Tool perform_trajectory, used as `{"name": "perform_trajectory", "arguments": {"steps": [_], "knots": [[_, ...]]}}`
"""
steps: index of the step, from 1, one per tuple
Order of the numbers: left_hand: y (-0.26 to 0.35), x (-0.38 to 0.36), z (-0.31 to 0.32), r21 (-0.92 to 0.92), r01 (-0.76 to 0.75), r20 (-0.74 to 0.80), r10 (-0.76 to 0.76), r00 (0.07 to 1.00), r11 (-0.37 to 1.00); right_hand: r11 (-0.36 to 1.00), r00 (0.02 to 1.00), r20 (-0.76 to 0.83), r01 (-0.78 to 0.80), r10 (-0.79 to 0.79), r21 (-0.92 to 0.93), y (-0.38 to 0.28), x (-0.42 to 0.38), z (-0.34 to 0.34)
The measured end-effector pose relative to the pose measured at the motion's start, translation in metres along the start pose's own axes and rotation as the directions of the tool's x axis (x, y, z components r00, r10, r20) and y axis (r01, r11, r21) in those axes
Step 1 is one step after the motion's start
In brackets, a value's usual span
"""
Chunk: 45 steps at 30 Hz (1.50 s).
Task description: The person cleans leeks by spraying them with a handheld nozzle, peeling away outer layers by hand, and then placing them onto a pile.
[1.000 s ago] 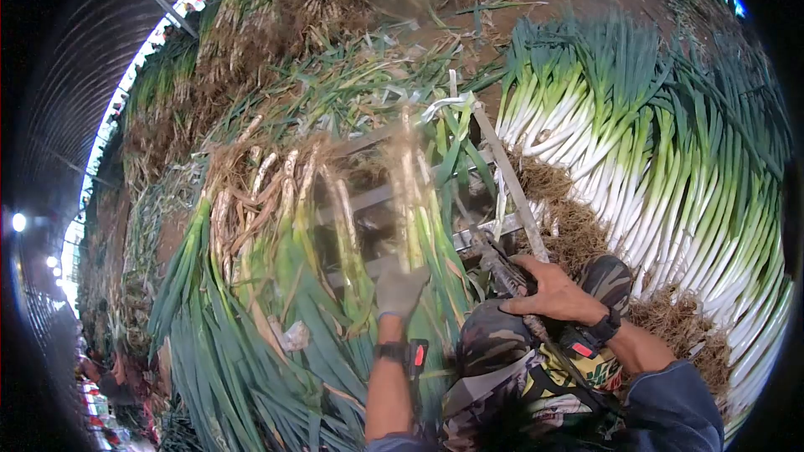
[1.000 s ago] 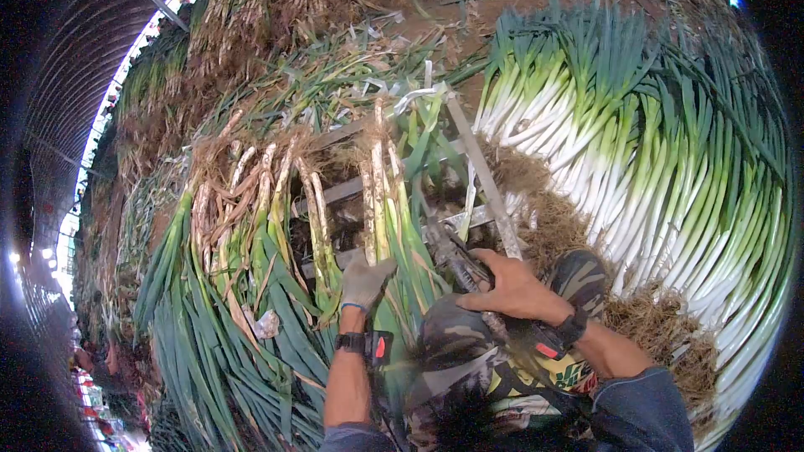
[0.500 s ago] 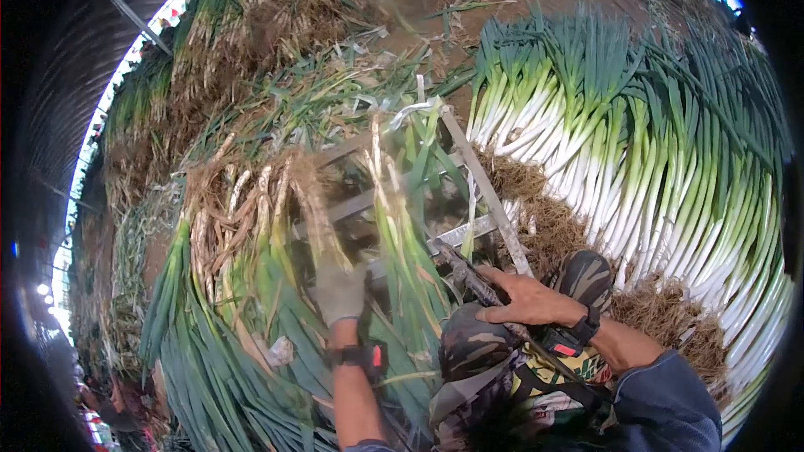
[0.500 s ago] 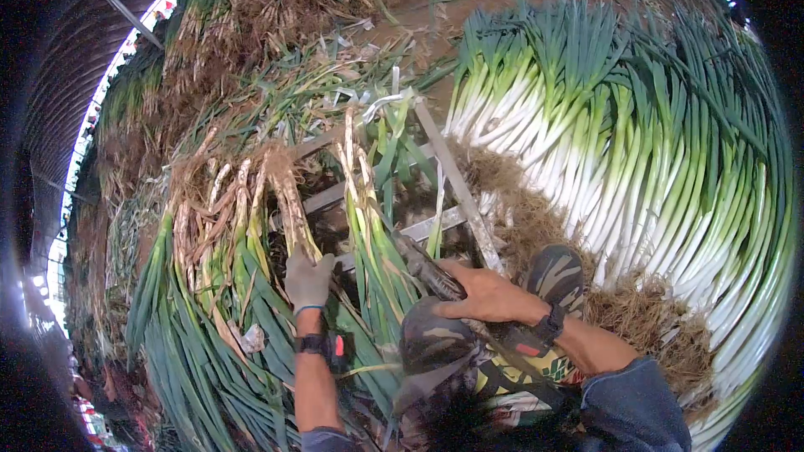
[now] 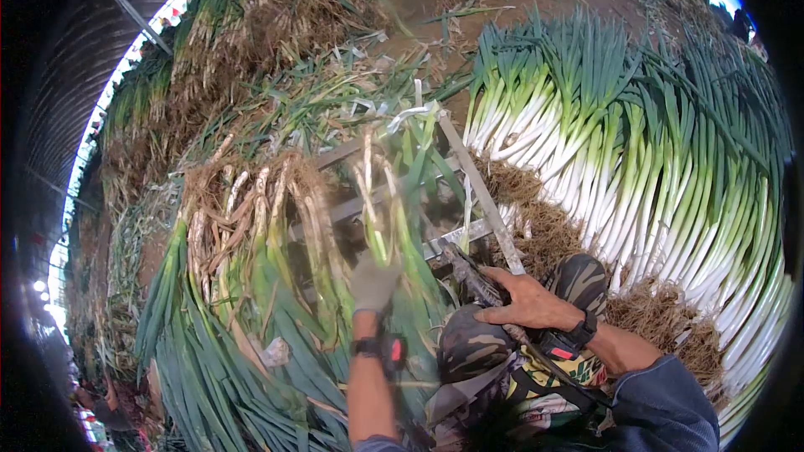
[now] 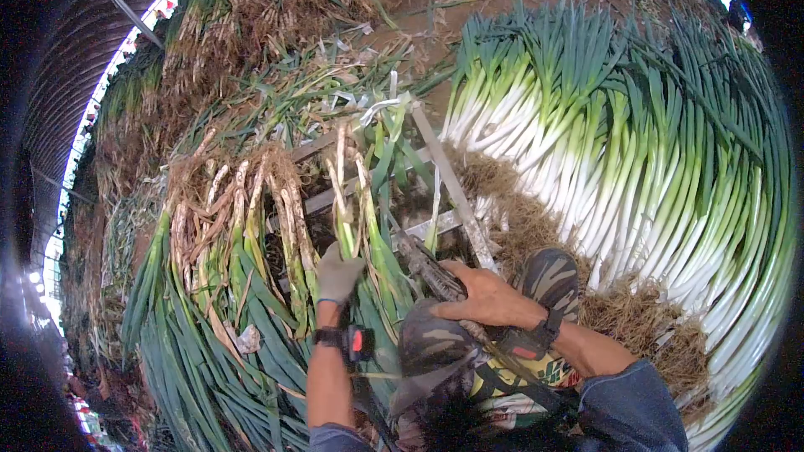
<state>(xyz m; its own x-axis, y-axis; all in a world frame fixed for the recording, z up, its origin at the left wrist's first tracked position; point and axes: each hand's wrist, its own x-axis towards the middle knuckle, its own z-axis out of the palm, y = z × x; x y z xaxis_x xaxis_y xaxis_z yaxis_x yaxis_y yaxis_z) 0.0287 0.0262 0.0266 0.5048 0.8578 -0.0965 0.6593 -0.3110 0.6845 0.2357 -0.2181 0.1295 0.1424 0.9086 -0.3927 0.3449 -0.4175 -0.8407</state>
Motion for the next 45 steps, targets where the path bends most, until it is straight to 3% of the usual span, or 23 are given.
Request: {"name": "perform_trajectory", "arguments": {"steps": [4,7,8,11,12,15,19,22,28,31,34,37,43,45], "knots": [[-0.010,-0.016,-0.053,-0.088,0.109,0.116,-0.099,0.988,0.990,0.999,0.998,-0.045,0.049,-0.049,0.004,0.025,0.004,0.004],[0.001,-0.028,-0.054,0.333,0.102,-0.113,-0.068,0.991,0.937,0.999,0.998,-0.042,0.053,-0.052,0.009,0.024,0.002,0.001],[0.010,-0.035,-0.050,0.348,0.096,-0.148,-0.047,0.988,0.932,0.998,0.997,-0.048,0.066,-0.066,0.005,0.023,0.002,0.000],[0.023,-0.045,-0.032,0.450,-0.155,-0.201,0.269,0.942,0.879,0.998,0.999,-0.015,0.045,-0.046,-0.054,0.010,-0.001,-0.008],[0.022,-0.049,-0.017,0.411,-0.238,-0.252,0.361,0.898,0.880,0.996,0.999,0.006,0.032,-0.032,-0.085,0.004,-0.001,-0.012],[0.039,-0.056,0.010,0.232,-0.368,-0.232,0.419,0.878,0.900,0.981,0.998,0.057,0.047,-0.037,-0.190,-0.007,0.003,-0.020],[0.018,-0.056,0.033,0.240,-0.270,-0.272,0.331,0.903,0.933,0.973,0.990,0.139,0.044,-0.012,-0.228,-0.017,0.013,-0.031],[0.010,-0.058,0.038,0.261,-0.116,-0.220,0.176,0.959,0.958,0.958,0.981,0.191,0.038,0.018,-0.285,-0.018,0.021,-0.033],[0.007,-0.057,0.049,0.286,-0.051,-0.189,0.108,0.976,0.957,0.939,0.967,0.251,0.037,0.054,-0.342,-0.040,0.021,-0.030],[0.008,-0.053,0.046,0.160,-0.075,-0.265,0.116,0.957,0.984,0.936,0.967,0.252,0.063,0.028,-0.347,-0.032,0.026,-0.025],[0.009,-0.051,0.037,0.155,0.016,-0.193,0.015,0.981,0.988,0.915,0.957,0.277,0.030,0.090,-0.401,-0.036,0.030,-0.023],[0.004,-0.048,0.034,0.234,-0.053,-0.288,0.121,0.950,0.971,0.896,0.962,0.248,0.008,0.114,-0.444,-0.047,0.036,-0.023],[0.022,-0.054,0.021,0.493,-0.244,-0.254,0.406,0.878,0.835,0.837,0.990,0.135,0.048,0.031,-0.545,-0.051,0.045,-0.016],[0.019,-0.049,0.035,0.516,-0.175,-0.200,0.317,0.927,0.838,0.840,0.995,0.104,0.048,0.010,-0.540,-0.048,0.050,-0.015]]}}
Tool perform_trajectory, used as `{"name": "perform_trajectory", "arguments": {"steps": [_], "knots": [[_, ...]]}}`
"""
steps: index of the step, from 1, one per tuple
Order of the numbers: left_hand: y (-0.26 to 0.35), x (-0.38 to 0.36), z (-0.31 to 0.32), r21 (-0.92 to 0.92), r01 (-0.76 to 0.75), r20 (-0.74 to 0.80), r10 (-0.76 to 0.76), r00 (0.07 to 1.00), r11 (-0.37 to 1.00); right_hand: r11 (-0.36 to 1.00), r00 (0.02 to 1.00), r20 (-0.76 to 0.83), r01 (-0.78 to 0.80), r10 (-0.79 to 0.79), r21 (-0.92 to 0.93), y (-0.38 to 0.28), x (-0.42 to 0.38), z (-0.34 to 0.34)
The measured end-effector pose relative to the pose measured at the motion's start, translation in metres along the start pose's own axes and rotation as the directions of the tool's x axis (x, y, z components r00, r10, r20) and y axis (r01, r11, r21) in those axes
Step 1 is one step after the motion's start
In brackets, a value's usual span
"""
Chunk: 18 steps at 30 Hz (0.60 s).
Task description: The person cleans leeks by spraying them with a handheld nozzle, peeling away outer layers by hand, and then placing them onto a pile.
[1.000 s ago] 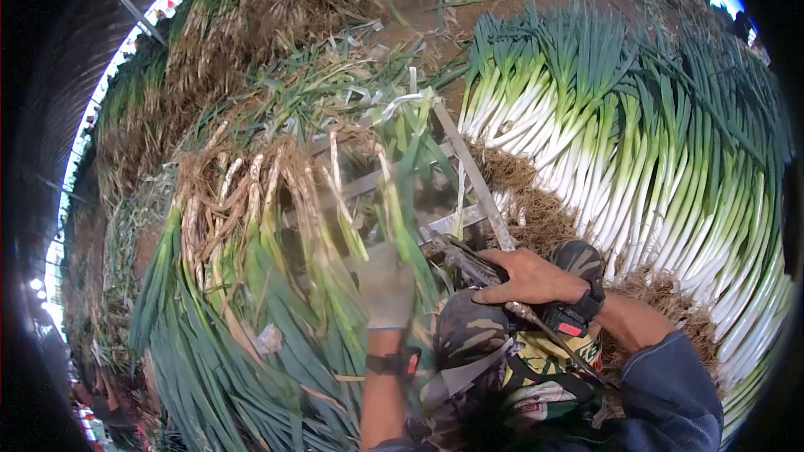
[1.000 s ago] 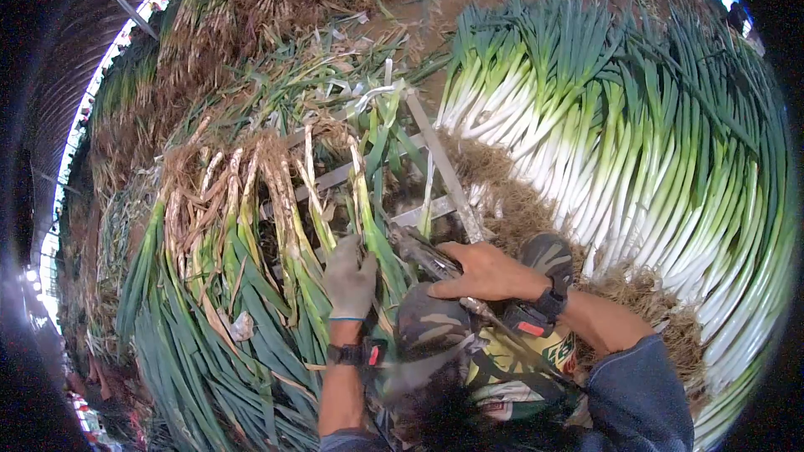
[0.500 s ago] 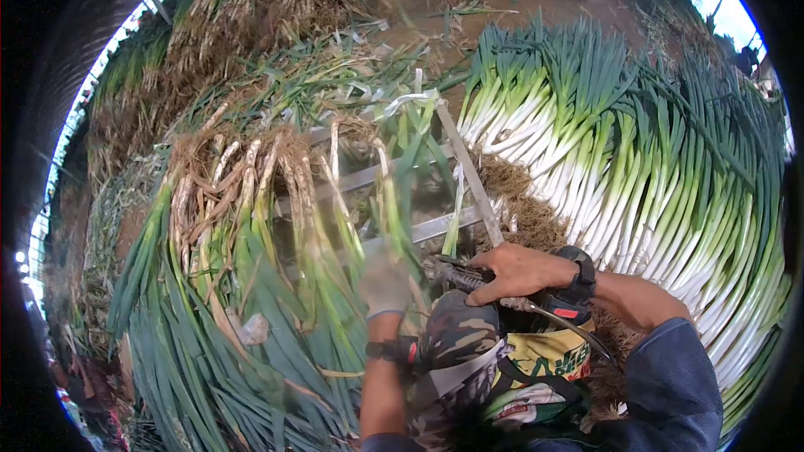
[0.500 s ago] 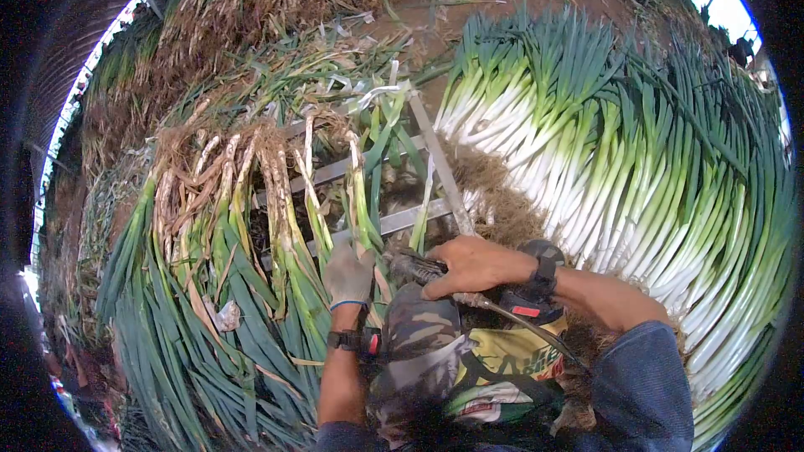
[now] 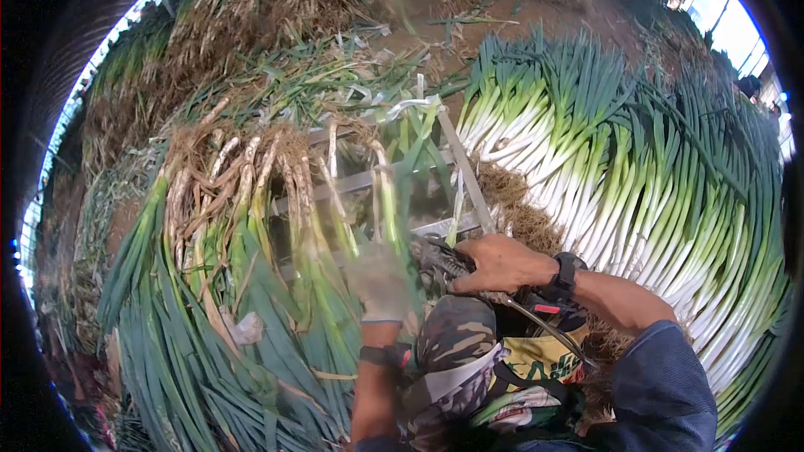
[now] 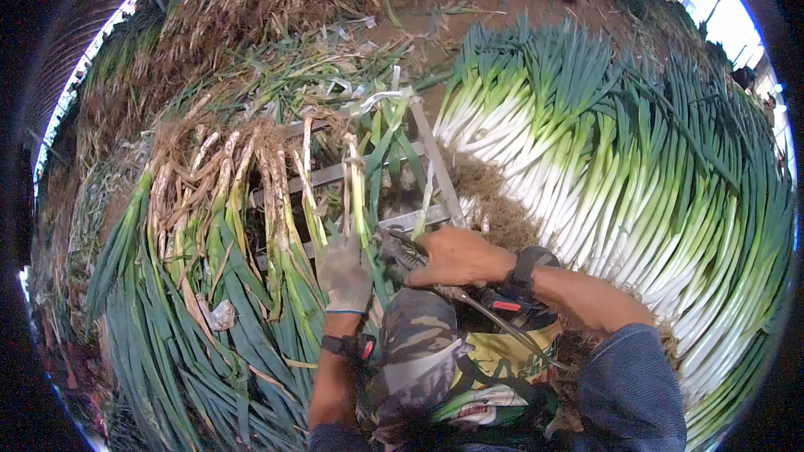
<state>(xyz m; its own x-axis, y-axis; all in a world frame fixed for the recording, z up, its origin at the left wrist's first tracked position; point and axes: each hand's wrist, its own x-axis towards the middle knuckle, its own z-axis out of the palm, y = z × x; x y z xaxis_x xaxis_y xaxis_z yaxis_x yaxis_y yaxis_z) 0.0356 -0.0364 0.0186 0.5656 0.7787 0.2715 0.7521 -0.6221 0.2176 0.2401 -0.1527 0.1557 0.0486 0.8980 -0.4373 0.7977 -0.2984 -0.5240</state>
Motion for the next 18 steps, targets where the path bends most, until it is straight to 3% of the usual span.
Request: {"name": "perform_trajectory", "arguments": {"steps": [1,4,7,18], "knots": [[0.001,0.001,0.008,0.021,0.028,0.048,-0.029,0.998,0.999,1.000,0.999,-0.024,0.021,-0.021,-0.007,0.003,0.004,0.002],[0.002,-0.005,0.019,-0.091,0.008,-0.153,-0.022,0.988,0.996,0.999,0.995,-0.085,0.048,-0.050,-0.025,0.008,0.015,0.003],[0.006,-0.003,0.018,0.001,0.063,-0.093,-0.062,0.994,0.998,0.999,0.994,-0.104,0.029,-0.031,-0.021,0.003,0.028,-0.002],[0.009,0.019,0.024,0.054,0.196,0.115,-0.201,0.973,0.979,0.997,0.979,-0.200,0.021,-0.037,-0.080,0.016,0.093,-0.009]]}}
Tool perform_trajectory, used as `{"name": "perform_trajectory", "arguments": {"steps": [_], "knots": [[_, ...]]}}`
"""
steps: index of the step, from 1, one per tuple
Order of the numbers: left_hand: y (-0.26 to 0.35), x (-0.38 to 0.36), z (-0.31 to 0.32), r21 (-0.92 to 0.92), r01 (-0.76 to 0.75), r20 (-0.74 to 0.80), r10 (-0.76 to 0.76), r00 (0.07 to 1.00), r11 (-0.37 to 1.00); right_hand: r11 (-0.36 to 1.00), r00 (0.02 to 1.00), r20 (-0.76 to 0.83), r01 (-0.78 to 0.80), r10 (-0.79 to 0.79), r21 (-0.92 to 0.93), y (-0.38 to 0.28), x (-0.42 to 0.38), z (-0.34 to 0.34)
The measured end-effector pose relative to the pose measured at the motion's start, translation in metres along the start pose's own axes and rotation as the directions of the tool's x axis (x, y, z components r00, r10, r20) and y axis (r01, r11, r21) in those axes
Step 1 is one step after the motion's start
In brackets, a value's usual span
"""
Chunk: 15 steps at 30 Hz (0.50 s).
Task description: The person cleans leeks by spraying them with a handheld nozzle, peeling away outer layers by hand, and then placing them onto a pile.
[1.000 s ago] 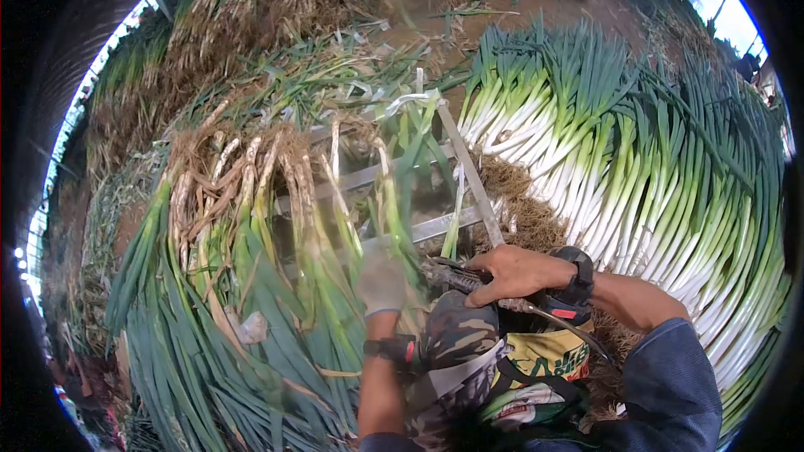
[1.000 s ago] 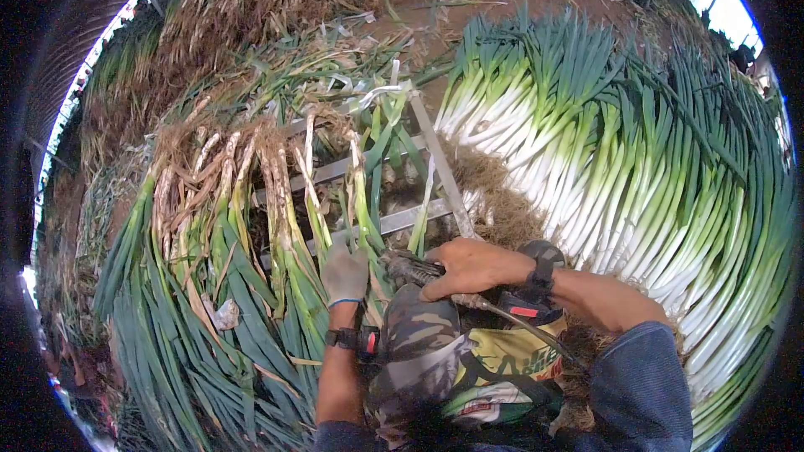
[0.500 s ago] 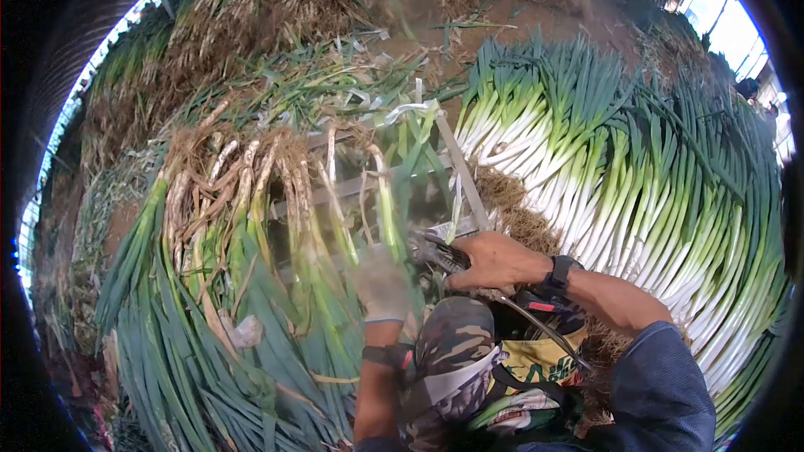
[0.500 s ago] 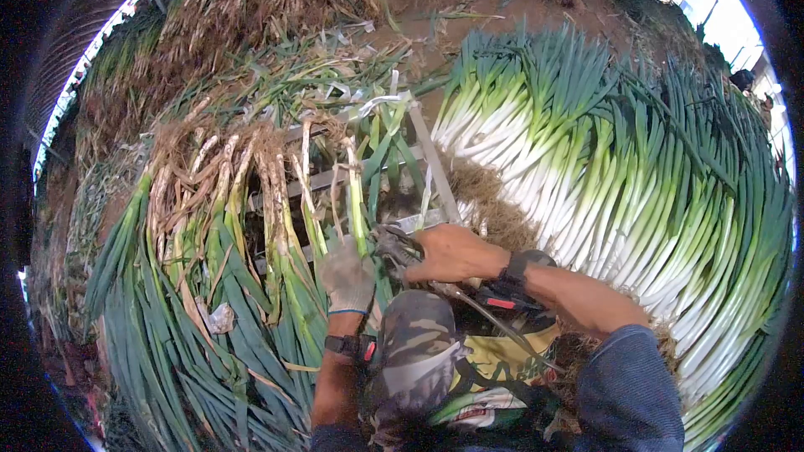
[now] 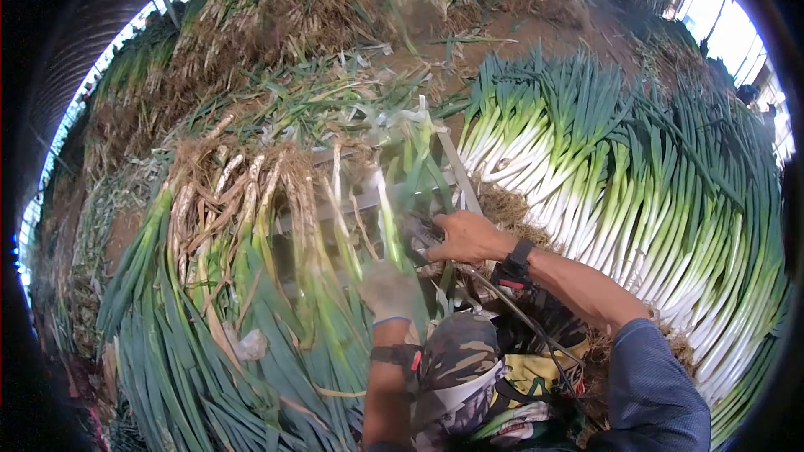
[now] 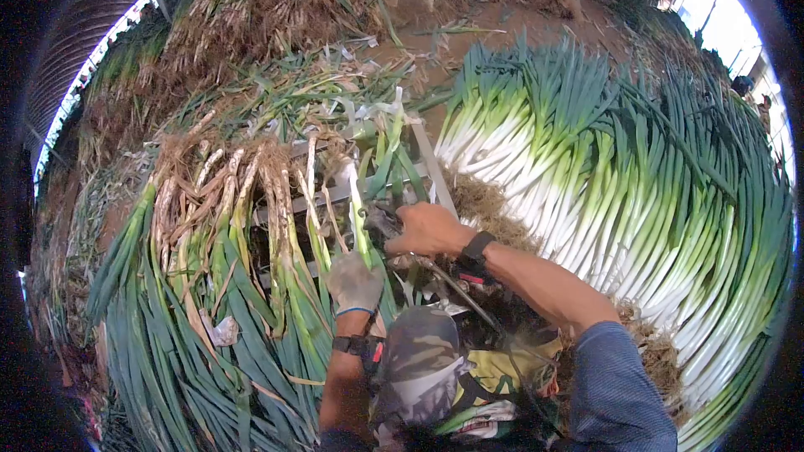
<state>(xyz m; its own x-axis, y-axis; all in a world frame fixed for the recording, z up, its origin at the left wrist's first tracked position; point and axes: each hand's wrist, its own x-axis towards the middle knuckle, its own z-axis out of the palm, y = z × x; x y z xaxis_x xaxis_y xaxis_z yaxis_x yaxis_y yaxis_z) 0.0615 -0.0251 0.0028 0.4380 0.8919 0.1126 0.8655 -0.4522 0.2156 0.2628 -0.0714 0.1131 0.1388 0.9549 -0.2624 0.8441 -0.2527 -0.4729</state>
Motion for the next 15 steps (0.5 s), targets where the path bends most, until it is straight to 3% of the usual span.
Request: {"name": "perform_trajectory", "arguments": {"steps": [4,10,15], "knots": [[0.004,0.002,-0.008,0.002,0.030,0.077,-0.031,0.997,1.000,1.000,1.000,-0.004,0.008,-0.008,0.005,-0.002,0.022,-0.005],[-0.002,0.007,-0.001,-0.058,-0.009,-0.010,0.008,1.000,0.998,0.999,0.998,-0.061,-0.014,0.016,0.039,0.004,0.056,0.001],[-0.003,0.014,-0.014,-0.109,0.050,0.150,-0.034,0.988,0.993,0.998,0.999,-0.044,0.008,-0.006,0.061,0.002,0.051,-0.012]]}}
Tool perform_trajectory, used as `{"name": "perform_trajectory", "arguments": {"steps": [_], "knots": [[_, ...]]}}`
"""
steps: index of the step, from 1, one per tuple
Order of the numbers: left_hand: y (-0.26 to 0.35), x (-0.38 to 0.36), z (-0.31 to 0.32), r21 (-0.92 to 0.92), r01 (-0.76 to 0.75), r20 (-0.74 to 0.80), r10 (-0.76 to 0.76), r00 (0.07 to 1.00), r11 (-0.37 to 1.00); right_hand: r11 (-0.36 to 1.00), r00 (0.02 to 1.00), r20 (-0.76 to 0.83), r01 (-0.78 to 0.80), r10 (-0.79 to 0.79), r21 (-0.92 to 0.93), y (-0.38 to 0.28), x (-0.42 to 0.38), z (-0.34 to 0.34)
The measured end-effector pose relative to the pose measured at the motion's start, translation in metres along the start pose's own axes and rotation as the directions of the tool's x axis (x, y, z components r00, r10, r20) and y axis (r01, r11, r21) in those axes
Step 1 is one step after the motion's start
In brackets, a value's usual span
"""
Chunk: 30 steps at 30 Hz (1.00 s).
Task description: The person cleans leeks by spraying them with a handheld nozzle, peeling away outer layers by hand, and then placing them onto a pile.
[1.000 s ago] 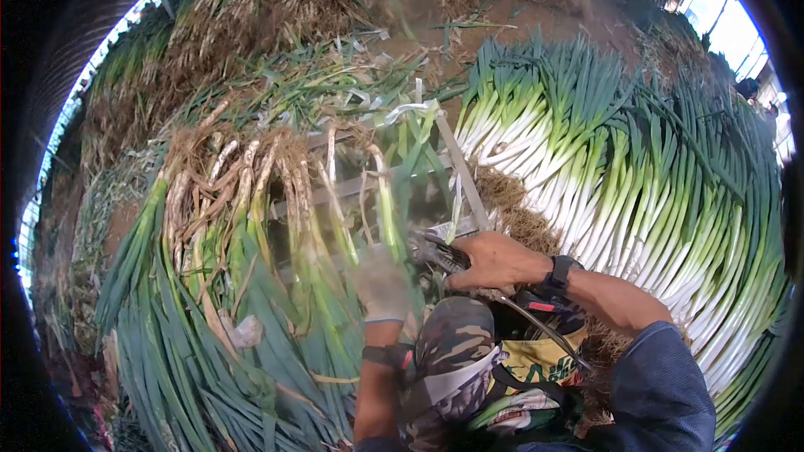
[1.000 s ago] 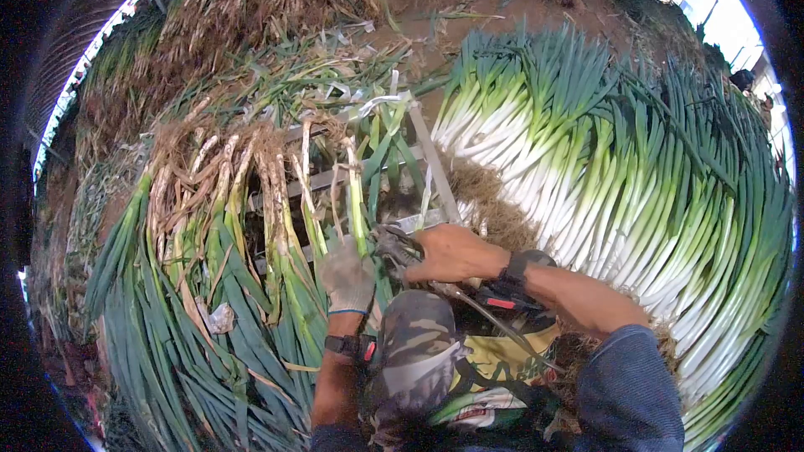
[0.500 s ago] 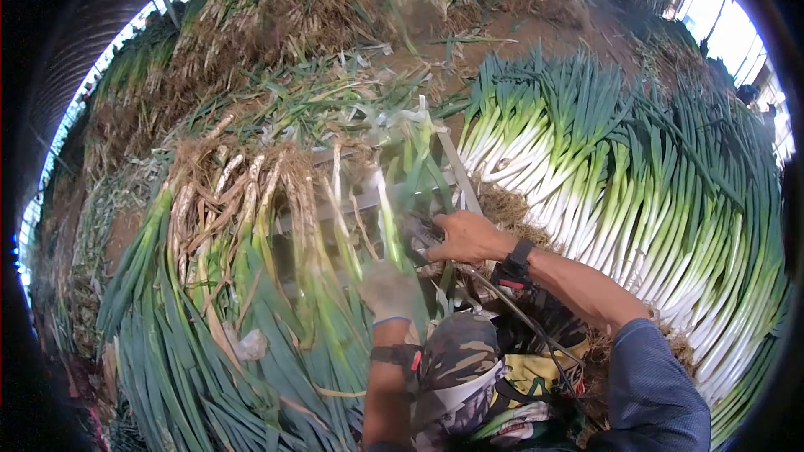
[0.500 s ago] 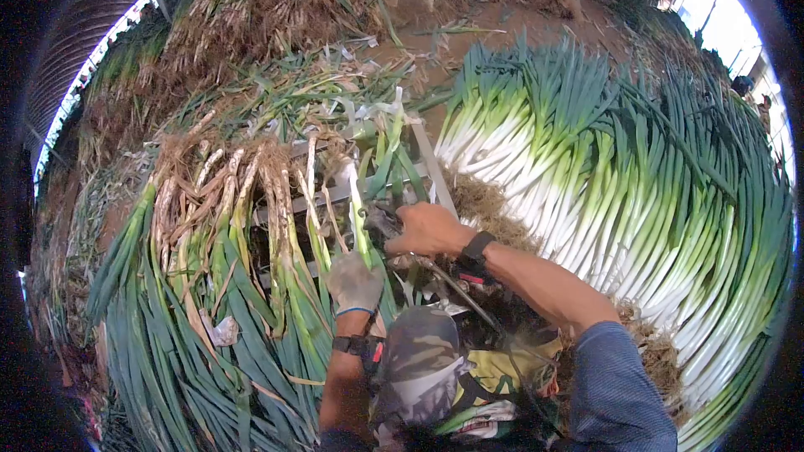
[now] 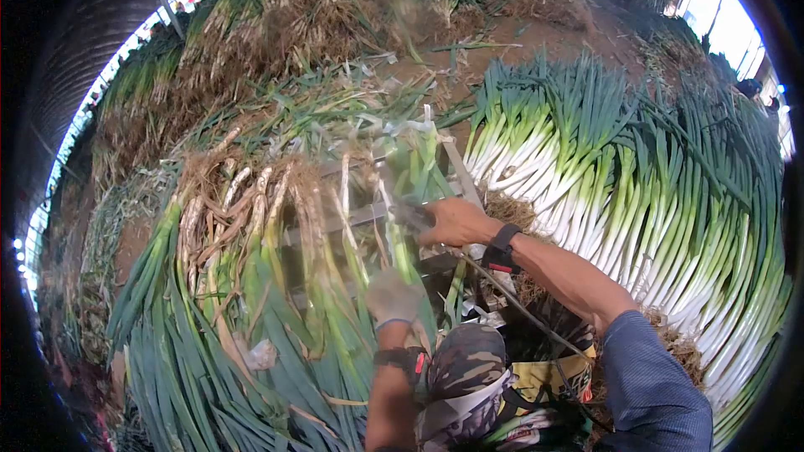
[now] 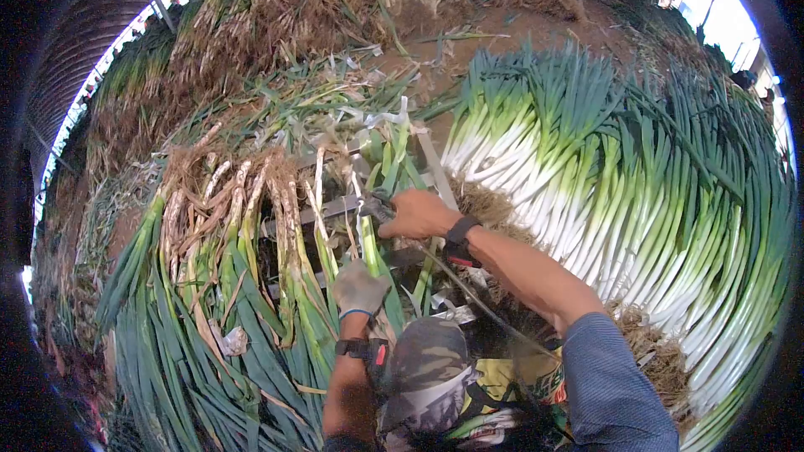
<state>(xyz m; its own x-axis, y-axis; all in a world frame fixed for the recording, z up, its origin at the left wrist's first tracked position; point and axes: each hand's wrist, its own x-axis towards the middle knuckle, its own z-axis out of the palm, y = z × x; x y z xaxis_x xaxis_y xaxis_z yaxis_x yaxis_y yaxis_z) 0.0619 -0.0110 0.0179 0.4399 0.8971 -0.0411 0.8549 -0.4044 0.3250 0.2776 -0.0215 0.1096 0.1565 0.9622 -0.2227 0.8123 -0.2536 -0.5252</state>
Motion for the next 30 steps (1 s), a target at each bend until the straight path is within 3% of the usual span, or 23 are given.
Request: {"name": "perform_trajectory", "arguments": {"steps": [1,4,7,10,17,19,22,25,26,29,30], "knots": [[0.001,0.000,-0.003,0.004,0.021,0.043,-0.021,0.999,1.000,0.999,0.999,0.043,-0.019,0.020,-0.026,-0.001,-0.008,-0.005],[0.000,-0.008,-0.002,-0.004,0.002,-0.059,-0.002,0.998,1.000,0.998,0.984,0.173,-0.040,0.047,-0.047,-0.006,-0.047,-0.018],[-0.004,-0.017,-0.001,-0.052,-0.038,-0.140,0.030,0.990,0.998,0.996,0.986,0.165,0.000,0.015,-0.089,-0.011,-0.083,-0.024],[0.001,-0.021,-0.007,-0.126,-0.003,-0.065,-0.006,0.998,0.992,0.998,0.992,0.123,0.023,-0.016,-0.055,-0.004,-0.086,-0.022],[-0.013,-0.024,-0.005,-0.291,0.016,-0.085,-0.043,0.995,0.957,0.971,0.986,0.154,0.092,-0.059,-0.218,-0.017,-0.085,-0.035],[-0.010,-0.027,-0.010,-0.355,0.038,-0.088,-0.074,0.993,0.934,0.975,0.977,0.194,0.128,-0.092,-0.182,-0.024,-0.102,-0.046],[-0.008,-0.029,0.000,-0.247,0.034,-0.086,-0.057,0.995,0.968,0.951,0.945,0.292,0.215,-0.145,-0.223,-0.028,-0.124,-0.062],[-0.008,-0.035,0.006,-0.153,-0.097,-0.025,0.094,0.995,0.983,0.915,0.939,0.323,0.228,-0.117,-0.333,-0.038,-0.130,-0.078],[-0.011,-0.043,0.006,-0.157,-0.180,-0.087,0.168,0.982,0.971,0.914,0.941,0.312,0.236,-0.129,-0.331,-0.037,-0.129,-0.079],[-0.016,-0.052,-0.024,-0.193,-0.157,-0.247,0.107,0.963,0.968,0.954,0.950,0.276,0.209,-0.146,-0.214,-0.042,-0.131,-0.070],[-0.020,-0.054,-0.030,-0.053,-0.179,-0.361,0.148,0.921,0.982,0.954,0.944,0.289,0.223,-0.161,-0.199,-0.041,-0.131,-0.061]]}}
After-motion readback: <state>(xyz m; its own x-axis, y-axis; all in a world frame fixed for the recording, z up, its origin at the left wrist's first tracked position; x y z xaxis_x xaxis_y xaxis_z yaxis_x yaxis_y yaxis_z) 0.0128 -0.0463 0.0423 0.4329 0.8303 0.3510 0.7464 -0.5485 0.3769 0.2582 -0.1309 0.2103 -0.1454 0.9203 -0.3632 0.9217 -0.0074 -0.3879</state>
